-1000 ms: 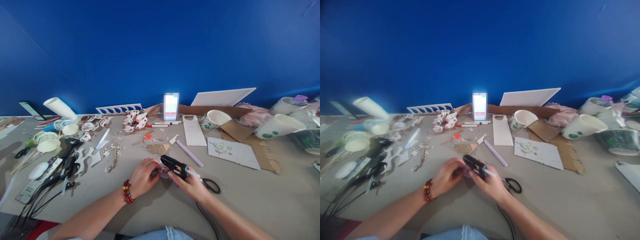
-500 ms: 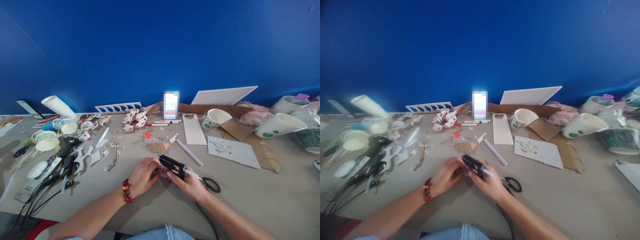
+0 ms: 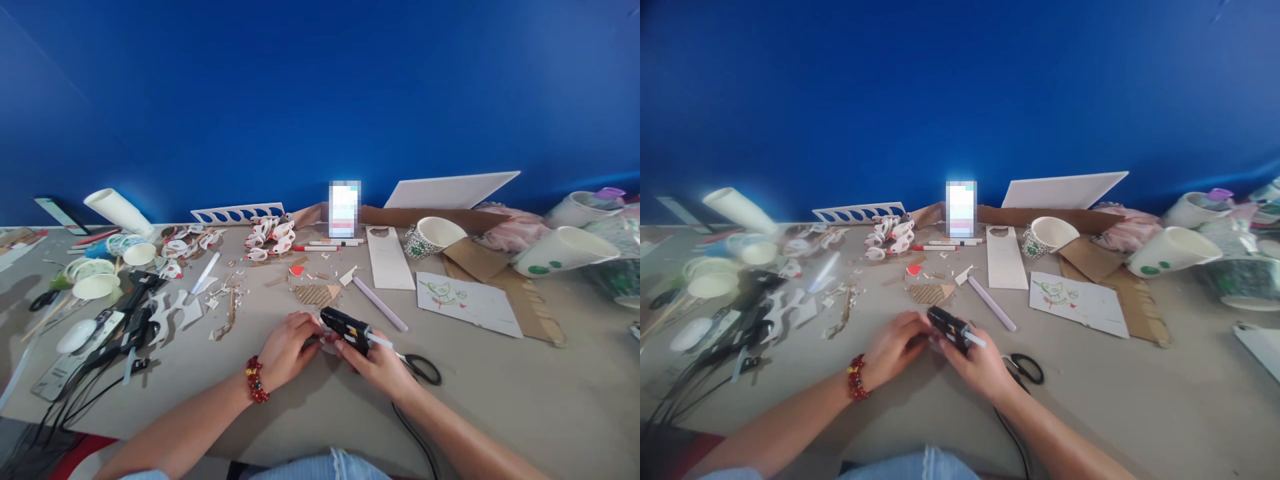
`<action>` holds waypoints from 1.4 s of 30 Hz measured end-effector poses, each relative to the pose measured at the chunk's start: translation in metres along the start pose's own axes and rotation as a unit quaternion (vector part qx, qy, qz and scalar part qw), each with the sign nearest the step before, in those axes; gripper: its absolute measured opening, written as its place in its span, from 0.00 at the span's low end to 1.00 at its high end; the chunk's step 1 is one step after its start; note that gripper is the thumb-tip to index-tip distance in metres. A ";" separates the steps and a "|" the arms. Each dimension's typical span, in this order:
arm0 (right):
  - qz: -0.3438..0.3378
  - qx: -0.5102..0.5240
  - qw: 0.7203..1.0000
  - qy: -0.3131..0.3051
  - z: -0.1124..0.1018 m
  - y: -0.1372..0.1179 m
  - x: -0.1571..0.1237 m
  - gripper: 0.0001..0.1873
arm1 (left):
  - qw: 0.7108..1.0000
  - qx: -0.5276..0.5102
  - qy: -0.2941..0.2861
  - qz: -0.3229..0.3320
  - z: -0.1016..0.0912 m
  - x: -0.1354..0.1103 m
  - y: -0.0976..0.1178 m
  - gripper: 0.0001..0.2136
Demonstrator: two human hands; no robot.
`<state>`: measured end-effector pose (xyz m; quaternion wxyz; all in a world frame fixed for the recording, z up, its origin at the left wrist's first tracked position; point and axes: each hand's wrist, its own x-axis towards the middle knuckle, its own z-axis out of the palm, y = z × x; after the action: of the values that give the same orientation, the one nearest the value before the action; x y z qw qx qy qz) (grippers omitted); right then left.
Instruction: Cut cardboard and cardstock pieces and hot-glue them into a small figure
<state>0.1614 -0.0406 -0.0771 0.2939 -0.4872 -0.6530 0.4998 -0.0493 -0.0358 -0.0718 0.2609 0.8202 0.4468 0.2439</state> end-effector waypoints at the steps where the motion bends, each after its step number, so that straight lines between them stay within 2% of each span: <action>1: 0.000 0.001 1.000 0.002 0.000 0.000 0.000 0.18 | 1.000 0.000 0.000 0.001 0.000 0.000 0.000 0.05; 9: 0.015 0.030 0.999 0.007 -0.001 -0.001 0.002 0.16 | 1.000 0.013 0.002 -0.009 0.003 0.002 0.001 0.05; 22: 0.015 0.045 0.999 -0.005 0.000 0.005 0.002 0.16 | 1.000 0.017 0.022 -0.006 0.006 0.003 0.003 0.09; 29: 0.022 0.053 0.998 0.000 0.001 0.006 0.002 0.17 | 1.000 -0.003 0.018 0.006 -0.003 -0.002 0.004 0.13; 33: 0.016 0.070 0.997 -0.002 0.002 0.009 0.003 0.16 | 0.998 0.034 -0.006 0.044 -0.010 -0.004 0.004 0.11; 38: 0.011 0.081 0.997 -0.005 0.001 0.009 0.003 0.16 | 0.991 0.087 -0.047 0.094 -0.014 -0.005 0.001 0.17; 42: 0.013 0.082 0.997 -0.005 0.002 0.009 0.002 0.16 | 0.986 0.112 -0.064 0.107 -0.013 -0.005 -0.001 0.14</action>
<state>0.1622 -0.0391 -0.0859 0.3228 -0.4675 -0.6047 0.5582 -0.0603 -0.0372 -0.0636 0.1678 0.9012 0.3636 0.1656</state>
